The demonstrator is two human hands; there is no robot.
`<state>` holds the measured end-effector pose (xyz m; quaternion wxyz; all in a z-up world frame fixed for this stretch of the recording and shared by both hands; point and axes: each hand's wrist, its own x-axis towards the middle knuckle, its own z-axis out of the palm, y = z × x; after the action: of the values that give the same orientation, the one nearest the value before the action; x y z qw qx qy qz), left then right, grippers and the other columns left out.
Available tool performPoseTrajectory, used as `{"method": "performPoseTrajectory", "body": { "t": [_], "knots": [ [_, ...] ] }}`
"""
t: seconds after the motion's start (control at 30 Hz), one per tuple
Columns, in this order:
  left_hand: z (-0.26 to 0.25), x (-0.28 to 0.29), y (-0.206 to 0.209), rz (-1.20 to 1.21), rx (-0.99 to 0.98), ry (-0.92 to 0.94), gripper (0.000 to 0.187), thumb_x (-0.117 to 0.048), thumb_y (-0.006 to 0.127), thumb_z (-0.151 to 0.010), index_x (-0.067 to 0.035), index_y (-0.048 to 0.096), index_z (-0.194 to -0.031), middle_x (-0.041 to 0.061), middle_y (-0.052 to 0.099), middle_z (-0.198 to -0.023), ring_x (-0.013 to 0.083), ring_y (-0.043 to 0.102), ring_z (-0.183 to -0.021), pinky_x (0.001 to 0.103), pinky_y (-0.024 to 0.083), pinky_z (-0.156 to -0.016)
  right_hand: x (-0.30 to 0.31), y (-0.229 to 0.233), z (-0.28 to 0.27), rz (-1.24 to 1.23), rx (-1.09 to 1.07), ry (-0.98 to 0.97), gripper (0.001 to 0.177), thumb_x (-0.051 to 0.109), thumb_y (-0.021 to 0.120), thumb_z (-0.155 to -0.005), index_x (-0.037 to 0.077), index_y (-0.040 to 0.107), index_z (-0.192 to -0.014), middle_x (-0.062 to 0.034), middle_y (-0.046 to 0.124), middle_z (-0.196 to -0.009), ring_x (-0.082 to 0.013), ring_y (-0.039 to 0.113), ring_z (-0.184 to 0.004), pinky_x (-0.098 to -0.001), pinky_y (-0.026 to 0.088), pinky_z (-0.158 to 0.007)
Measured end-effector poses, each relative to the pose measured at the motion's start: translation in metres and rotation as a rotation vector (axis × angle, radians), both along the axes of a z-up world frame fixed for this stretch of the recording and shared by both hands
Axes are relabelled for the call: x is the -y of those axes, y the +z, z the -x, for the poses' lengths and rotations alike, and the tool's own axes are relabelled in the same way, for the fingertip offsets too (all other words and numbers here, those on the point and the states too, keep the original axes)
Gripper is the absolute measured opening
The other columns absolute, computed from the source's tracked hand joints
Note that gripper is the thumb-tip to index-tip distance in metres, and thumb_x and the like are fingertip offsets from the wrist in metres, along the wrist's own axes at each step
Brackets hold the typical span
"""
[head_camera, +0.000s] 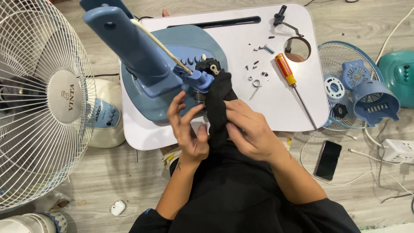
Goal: The person sits on the floor and repairs a disassembled blue pedestal fan. They use a screwdriver to tighten screws on the motor housing and wipe the components with a black cloth. The person also handles small metal parts and a black plastic piece during the process.
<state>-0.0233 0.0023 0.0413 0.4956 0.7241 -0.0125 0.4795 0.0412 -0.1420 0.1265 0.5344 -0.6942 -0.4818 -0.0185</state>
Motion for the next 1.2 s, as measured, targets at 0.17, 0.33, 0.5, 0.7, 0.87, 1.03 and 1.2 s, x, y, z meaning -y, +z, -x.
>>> {"method": "performPoseTrajectory", "body": {
  "t": [0.17, 0.33, 0.5, 0.7, 0.87, 1.03, 1.2],
  "knots": [
    [0.014, -0.001, 0.003, -0.120, 0.060, 0.037, 0.044, -0.039, 0.066, -0.092, -0.002, 0.069, -0.117, 0.035, 0.047, -0.140, 0.0506, 0.049, -0.126, 0.054, 0.040, -0.107, -0.011, -0.007, -0.007, -0.017, 0.181, -0.127, 0.016, -0.008, 0.068, -0.088, -0.002, 0.076, -0.101, -0.0141, 0.073, -0.096, -0.0330, 0.069, -0.080, -0.0413, 0.060, -0.074],
    [0.012, 0.003, 0.041, -0.326, -0.037, 0.065, 0.043, -0.033, 0.084, -0.085, -0.012, 0.072, -0.121, 0.030, 0.054, -0.138, 0.0499, 0.057, -0.121, 0.058, 0.047, -0.103, -0.020, -0.015, -0.012, -0.085, 0.241, -0.165, 0.010, 0.007, 0.069, -0.096, 0.000, 0.076, -0.096, -0.0103, 0.071, -0.087, -0.0268, 0.065, -0.073, -0.0350, 0.058, -0.068],
    [0.012, -0.017, 0.054, -0.132, -0.105, -0.088, 0.019, 0.006, 0.080, -0.085, -0.003, 0.078, -0.101, 0.018, 0.078, -0.103, 0.0356, 0.077, -0.083, 0.042, 0.062, -0.075, -0.022, -0.024, -0.015, -0.198, 0.068, -0.149, 0.007, 0.003, 0.079, -0.088, -0.001, 0.077, -0.093, -0.0092, 0.072, -0.082, -0.0251, 0.066, -0.070, -0.0303, 0.058, -0.064],
    [0.004, -0.020, 0.060, -0.085, -0.150, -0.012, 0.022, 0.015, 0.063, -0.094, -0.002, 0.074, -0.100, 0.015, 0.078, -0.097, 0.0344, 0.078, -0.085, 0.042, 0.062, -0.077, -0.023, -0.034, -0.014, -0.205, 0.008, -0.105, 0.014, 0.008, 0.070, -0.097, 0.000, 0.077, -0.105, -0.0147, 0.075, -0.094, -0.0306, 0.066, -0.074, -0.0349, 0.056, -0.065],
    [0.010, -0.010, 0.044, -0.304, 0.028, 0.172, 0.029, 0.011, 0.065, -0.085, -0.008, 0.079, -0.102, 0.015, 0.073, -0.108, 0.0351, 0.068, -0.093, 0.045, 0.058, -0.085, -0.023, -0.042, -0.013, -0.204, 0.024, -0.121, 0.018, -0.005, 0.068, -0.092, -0.002, 0.076, -0.108, -0.0158, 0.076, -0.100, -0.0334, 0.066, -0.077, -0.0367, 0.056, -0.067],
    [-0.001, 0.007, 0.051, -0.257, -0.035, 0.022, 0.025, -0.008, 0.072, -0.096, 0.001, 0.072, -0.119, 0.019, 0.071, -0.122, 0.0393, 0.068, -0.107, 0.049, 0.056, -0.097, -0.027, -0.051, -0.009, -0.226, 0.080, -0.174, 0.005, 0.003, 0.073, -0.094, 0.000, 0.076, -0.094, -0.0123, 0.073, -0.085, -0.0323, 0.065, -0.069, -0.0376, 0.056, -0.065],
    [-0.003, -0.001, 0.044, -0.330, -0.127, -0.009, 0.029, -0.023, 0.063, -0.103, -0.005, 0.073, -0.124, 0.015, 0.071, -0.125, 0.0397, 0.065, -0.112, 0.049, 0.051, -0.101, -0.030, -0.052, -0.005, -0.329, 0.154, -0.329, 0.009, 0.006, 0.077, -0.092, -0.003, 0.077, -0.088, -0.0135, 0.072, -0.077, -0.0298, 0.064, -0.062, -0.0360, 0.055, -0.056]
  ]
}}
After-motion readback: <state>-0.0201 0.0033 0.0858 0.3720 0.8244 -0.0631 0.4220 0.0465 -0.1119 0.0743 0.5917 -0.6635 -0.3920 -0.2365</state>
